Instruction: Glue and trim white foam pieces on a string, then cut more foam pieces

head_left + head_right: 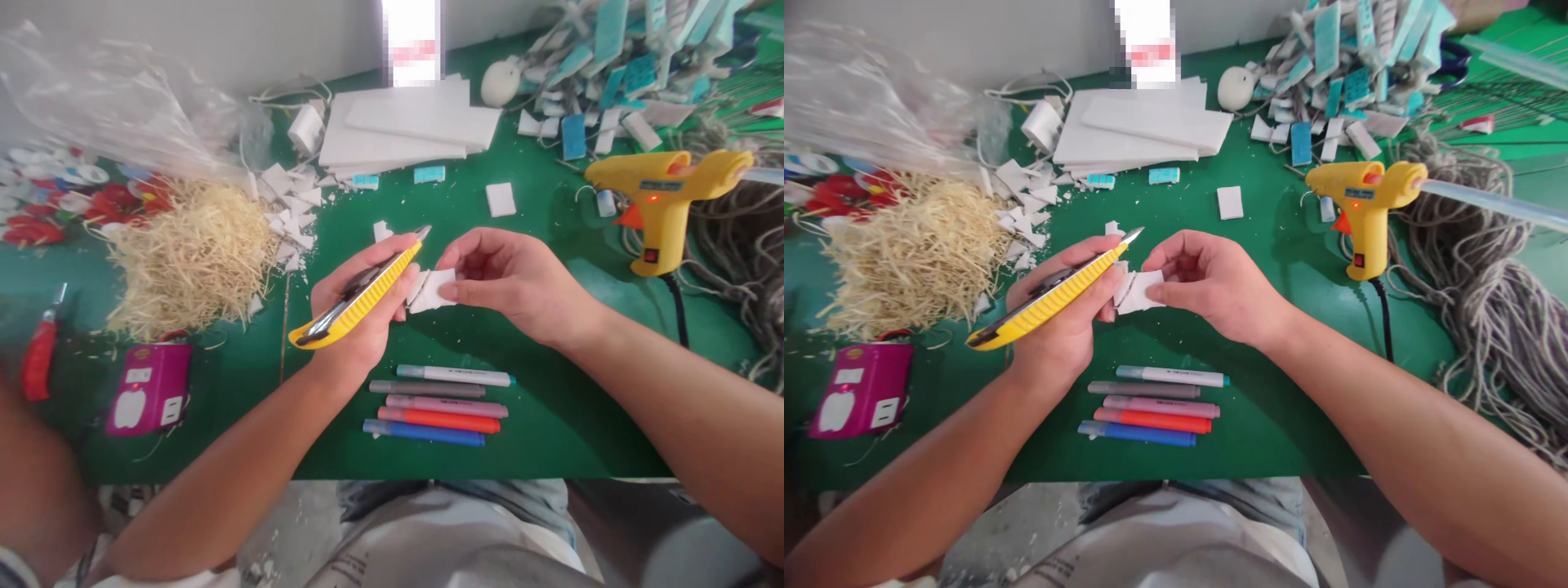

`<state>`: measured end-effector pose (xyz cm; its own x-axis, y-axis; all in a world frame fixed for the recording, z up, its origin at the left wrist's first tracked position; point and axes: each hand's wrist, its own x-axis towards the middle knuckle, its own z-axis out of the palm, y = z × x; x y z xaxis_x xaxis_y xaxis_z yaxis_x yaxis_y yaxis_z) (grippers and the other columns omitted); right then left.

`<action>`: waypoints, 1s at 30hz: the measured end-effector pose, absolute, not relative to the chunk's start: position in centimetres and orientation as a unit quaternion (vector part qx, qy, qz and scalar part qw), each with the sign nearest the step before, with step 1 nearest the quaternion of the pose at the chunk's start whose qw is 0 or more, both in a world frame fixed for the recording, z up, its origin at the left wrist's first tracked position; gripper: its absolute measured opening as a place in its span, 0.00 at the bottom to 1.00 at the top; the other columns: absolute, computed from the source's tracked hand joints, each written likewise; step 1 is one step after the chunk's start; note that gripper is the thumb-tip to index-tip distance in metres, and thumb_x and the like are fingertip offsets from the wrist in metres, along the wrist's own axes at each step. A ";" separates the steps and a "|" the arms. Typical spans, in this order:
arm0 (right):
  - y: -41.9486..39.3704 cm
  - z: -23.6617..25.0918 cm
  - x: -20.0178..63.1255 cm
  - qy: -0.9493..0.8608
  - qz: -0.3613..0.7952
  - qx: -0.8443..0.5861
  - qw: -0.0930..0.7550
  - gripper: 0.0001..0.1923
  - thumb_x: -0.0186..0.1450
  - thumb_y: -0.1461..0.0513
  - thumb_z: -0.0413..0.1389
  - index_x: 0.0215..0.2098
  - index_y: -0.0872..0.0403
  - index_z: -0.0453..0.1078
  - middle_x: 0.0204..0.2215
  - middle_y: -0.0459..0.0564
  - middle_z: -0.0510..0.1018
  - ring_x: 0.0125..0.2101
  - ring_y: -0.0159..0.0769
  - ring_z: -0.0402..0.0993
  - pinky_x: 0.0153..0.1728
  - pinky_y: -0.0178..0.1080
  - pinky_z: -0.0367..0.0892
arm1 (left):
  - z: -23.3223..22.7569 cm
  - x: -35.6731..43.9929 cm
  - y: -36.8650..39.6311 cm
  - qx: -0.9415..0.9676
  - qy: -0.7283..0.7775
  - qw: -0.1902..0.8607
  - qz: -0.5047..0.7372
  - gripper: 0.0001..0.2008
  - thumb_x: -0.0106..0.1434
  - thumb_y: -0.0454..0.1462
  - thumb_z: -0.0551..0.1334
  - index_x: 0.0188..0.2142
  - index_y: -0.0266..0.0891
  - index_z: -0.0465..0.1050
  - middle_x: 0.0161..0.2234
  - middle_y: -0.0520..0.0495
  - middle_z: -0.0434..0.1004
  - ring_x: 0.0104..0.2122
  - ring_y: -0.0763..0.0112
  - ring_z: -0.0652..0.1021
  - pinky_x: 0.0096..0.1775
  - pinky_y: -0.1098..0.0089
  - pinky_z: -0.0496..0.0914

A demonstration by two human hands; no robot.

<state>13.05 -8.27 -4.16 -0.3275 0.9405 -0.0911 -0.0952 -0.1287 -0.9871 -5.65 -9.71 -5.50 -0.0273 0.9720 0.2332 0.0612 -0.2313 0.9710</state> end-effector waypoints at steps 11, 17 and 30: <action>-7.8 -3.8 14.0 -0.538 0.534 -0.498 0.422 0.08 0.53 0.65 0.68 0.30 0.52 0.76 0.24 0.41 0.75 0.25 0.28 0.69 0.26 0.35 0.68 | -6.4 -9.7 -5.0 0.544 0.484 0.294 0.619 0.11 0.61 0.42 0.76 0.42 0.47 0.83 0.25 0.59 0.80 0.15 0.82 0.69 0.15 0.73 0.61; -7.7 -4.6 14.1 -0.602 0.428 -0.551 0.388 0.06 0.56 0.63 0.66 0.33 0.52 0.79 0.25 0.43 0.77 0.24 0.30 0.69 0.26 0.37 0.67 | -7.0 -9.3 -5.4 0.650 0.527 0.213 0.505 0.11 0.62 0.36 0.72 0.45 0.45 0.84 0.34 0.54 0.84 0.27 0.73 0.81 0.28 0.73 0.76; -7.6 -5.8 14.6 -0.723 0.266 -0.530 0.355 0.08 0.62 0.64 0.59 0.35 0.51 0.81 0.37 0.50 0.83 0.29 0.34 0.74 0.33 0.40 0.72 | -6.6 -9.1 -4.7 0.574 0.503 0.309 0.567 0.10 0.58 0.37 0.72 0.41 0.46 0.84 0.24 0.57 0.78 0.15 0.79 0.71 0.16 0.73 0.62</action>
<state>14.63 -7.64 -5.83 -0.1868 0.9548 0.2313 0.5769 0.2972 -0.7608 -9.10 -4.72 -6.57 -0.1496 0.9285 0.3398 0.2267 -0.3023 0.9259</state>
